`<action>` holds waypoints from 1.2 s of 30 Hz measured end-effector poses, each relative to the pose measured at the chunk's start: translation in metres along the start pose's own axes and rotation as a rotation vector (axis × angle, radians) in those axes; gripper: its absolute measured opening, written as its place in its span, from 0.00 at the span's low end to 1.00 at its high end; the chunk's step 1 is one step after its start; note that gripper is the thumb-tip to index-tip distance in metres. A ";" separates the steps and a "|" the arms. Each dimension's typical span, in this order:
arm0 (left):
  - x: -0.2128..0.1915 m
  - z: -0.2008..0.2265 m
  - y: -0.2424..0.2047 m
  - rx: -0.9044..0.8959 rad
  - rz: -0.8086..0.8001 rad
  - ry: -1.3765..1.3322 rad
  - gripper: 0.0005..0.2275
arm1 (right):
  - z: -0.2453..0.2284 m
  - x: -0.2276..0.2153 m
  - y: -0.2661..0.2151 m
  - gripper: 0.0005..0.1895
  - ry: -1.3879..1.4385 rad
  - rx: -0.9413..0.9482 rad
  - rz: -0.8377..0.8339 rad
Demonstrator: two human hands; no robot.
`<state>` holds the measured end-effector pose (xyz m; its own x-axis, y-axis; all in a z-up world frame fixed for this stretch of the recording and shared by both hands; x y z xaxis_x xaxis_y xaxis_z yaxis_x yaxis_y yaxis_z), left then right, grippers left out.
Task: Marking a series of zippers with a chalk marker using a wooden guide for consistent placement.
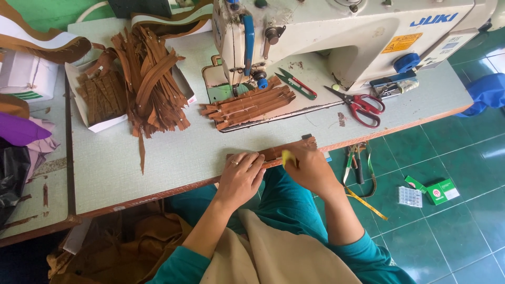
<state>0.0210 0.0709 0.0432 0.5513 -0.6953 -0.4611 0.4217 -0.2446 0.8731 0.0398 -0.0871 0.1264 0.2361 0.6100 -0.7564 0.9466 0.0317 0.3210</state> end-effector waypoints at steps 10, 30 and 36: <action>-0.007 0.002 0.010 -0.006 -0.012 0.004 0.12 | 0.036 0.054 -0.005 0.18 0.183 -0.082 0.289; -0.004 0.001 0.006 -0.007 -0.024 0.018 0.11 | 0.019 0.029 -0.016 0.15 0.198 -0.144 0.367; -0.008 0.003 0.009 -0.005 -0.001 0.015 0.11 | 0.020 0.040 -0.019 0.17 0.193 -0.145 0.323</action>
<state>0.0187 0.0722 0.0555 0.5614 -0.6849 -0.4645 0.4256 -0.2424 0.8718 0.0357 -0.0794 0.0788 0.4575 0.7439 -0.4871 0.7865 -0.0830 0.6120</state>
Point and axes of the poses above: each hand's wrist, its own y-axis towards the middle knuckle, its own x-axis out of the palm, z = x × y, the point moved 7 cm from there along y, towards the middle knuckle, and after that the axes turned 14 degrees about z, right-handed, at the moved point
